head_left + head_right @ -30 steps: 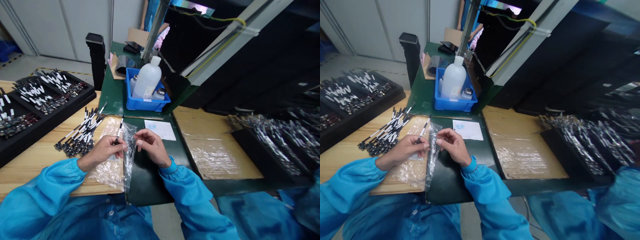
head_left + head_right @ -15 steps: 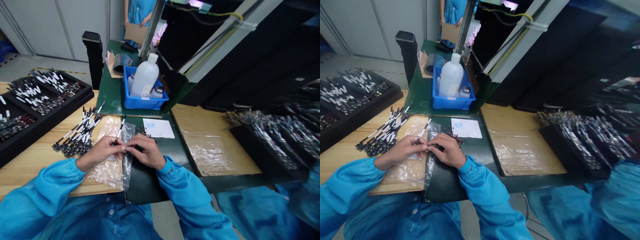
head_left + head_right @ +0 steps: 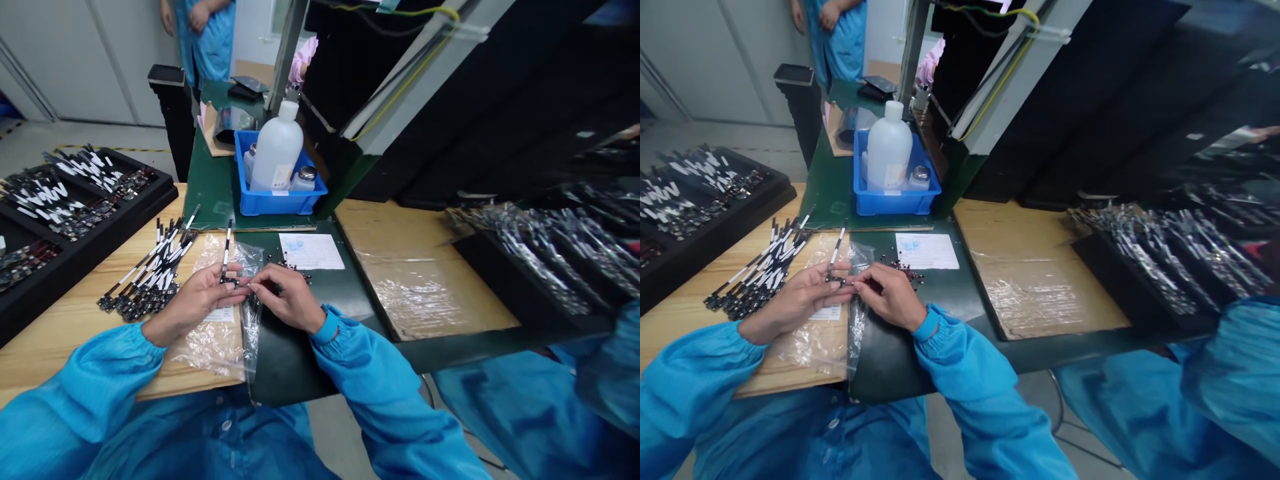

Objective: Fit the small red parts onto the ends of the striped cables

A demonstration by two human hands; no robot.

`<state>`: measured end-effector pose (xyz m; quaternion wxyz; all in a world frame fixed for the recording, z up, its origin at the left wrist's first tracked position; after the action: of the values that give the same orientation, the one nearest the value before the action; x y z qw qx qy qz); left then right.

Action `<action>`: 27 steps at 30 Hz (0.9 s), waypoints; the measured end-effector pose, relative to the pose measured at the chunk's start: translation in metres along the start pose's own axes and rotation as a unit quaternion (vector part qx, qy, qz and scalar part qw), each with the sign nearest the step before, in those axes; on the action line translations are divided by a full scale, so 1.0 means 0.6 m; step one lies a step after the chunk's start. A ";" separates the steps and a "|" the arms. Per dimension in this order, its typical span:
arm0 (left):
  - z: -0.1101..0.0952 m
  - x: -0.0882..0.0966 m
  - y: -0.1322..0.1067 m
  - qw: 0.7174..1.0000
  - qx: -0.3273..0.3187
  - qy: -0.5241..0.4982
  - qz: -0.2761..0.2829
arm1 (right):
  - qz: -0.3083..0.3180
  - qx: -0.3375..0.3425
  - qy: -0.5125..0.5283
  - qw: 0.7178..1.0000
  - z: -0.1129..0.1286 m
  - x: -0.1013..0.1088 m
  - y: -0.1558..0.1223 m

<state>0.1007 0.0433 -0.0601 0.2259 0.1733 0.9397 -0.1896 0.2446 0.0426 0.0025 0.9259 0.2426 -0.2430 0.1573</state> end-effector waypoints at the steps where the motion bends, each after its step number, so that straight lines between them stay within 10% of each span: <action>1: 0.001 -0.001 0.000 1.000 0.001 -0.006 0.001 | -0.002 0.000 0.002 1.000 -0.001 0.000 0.000; 27: -0.015 0.011 -0.003 0.984 -0.054 0.166 -0.041 | -0.027 0.005 0.011 1.000 0.008 0.005 -0.001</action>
<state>0.0909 0.0471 -0.0554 0.0675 0.1508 0.9794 -0.1160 0.2458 0.0400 0.0074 0.9314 0.2519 -0.2249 0.1359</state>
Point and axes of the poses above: each hand's wrist, its own y-axis towards the middle knuckle, its own x-axis out of the back of the hand, z = x × y, the point moved 8 cm from there along y, towards the middle knuckle, and after that the axes turned 4 degrees about -x, right-handed, at the moved point
